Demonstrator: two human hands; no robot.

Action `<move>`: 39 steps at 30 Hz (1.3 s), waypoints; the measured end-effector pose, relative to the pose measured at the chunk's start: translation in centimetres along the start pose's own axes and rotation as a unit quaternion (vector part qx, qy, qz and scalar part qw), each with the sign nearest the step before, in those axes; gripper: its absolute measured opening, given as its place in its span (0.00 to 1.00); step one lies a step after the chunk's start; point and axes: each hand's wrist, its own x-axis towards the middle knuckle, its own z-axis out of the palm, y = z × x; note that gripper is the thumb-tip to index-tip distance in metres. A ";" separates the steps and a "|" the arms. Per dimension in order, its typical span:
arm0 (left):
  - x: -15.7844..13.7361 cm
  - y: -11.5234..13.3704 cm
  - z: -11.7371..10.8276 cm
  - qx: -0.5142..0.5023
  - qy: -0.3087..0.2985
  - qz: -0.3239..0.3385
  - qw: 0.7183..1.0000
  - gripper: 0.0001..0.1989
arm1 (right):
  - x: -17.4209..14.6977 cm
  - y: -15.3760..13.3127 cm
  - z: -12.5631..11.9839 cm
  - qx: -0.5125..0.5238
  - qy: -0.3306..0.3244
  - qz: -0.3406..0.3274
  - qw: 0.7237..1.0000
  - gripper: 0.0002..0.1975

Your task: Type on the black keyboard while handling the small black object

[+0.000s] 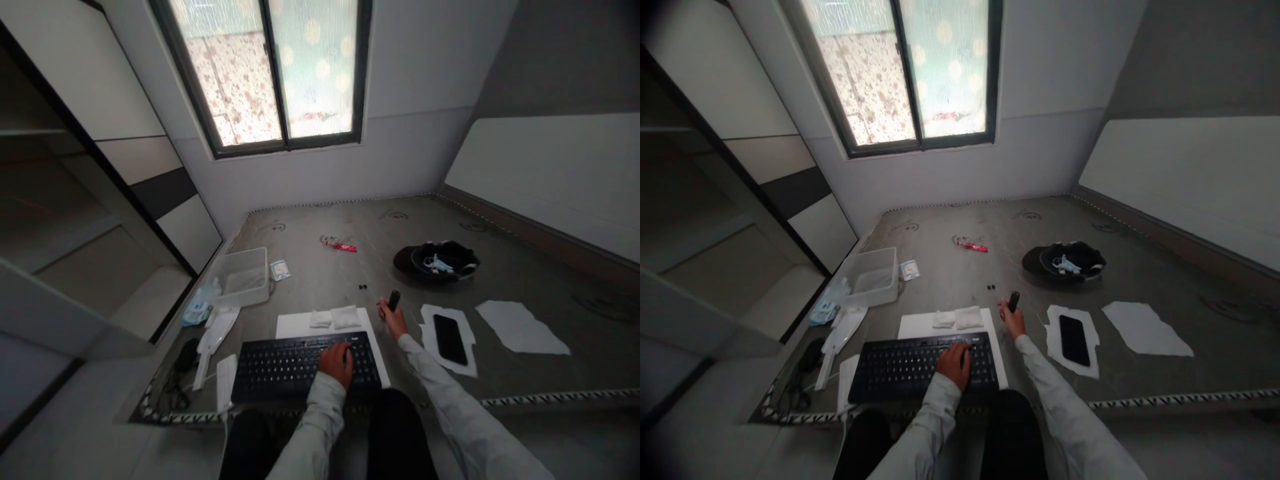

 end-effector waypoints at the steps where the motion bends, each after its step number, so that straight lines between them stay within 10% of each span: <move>1: 0.0 0.1 -0.2 0.002 -0.009 0.001 1.000 0.14 | -1.1 -0.3 0.2 0.049 -0.003 0.006 0.999 0.24; 14: -0.3 0.8 -1.2 0.006 -0.042 -0.012 0.999 0.17 | -7.6 -1.3 4.9 0.357 -0.046 0.052 0.931 0.19; 39: -0.3 0.1 0.0 0.014 -0.031 0.006 0.999 0.15 | -7.7 -0.8 6.4 0.228 -0.088 0.083 0.966 0.22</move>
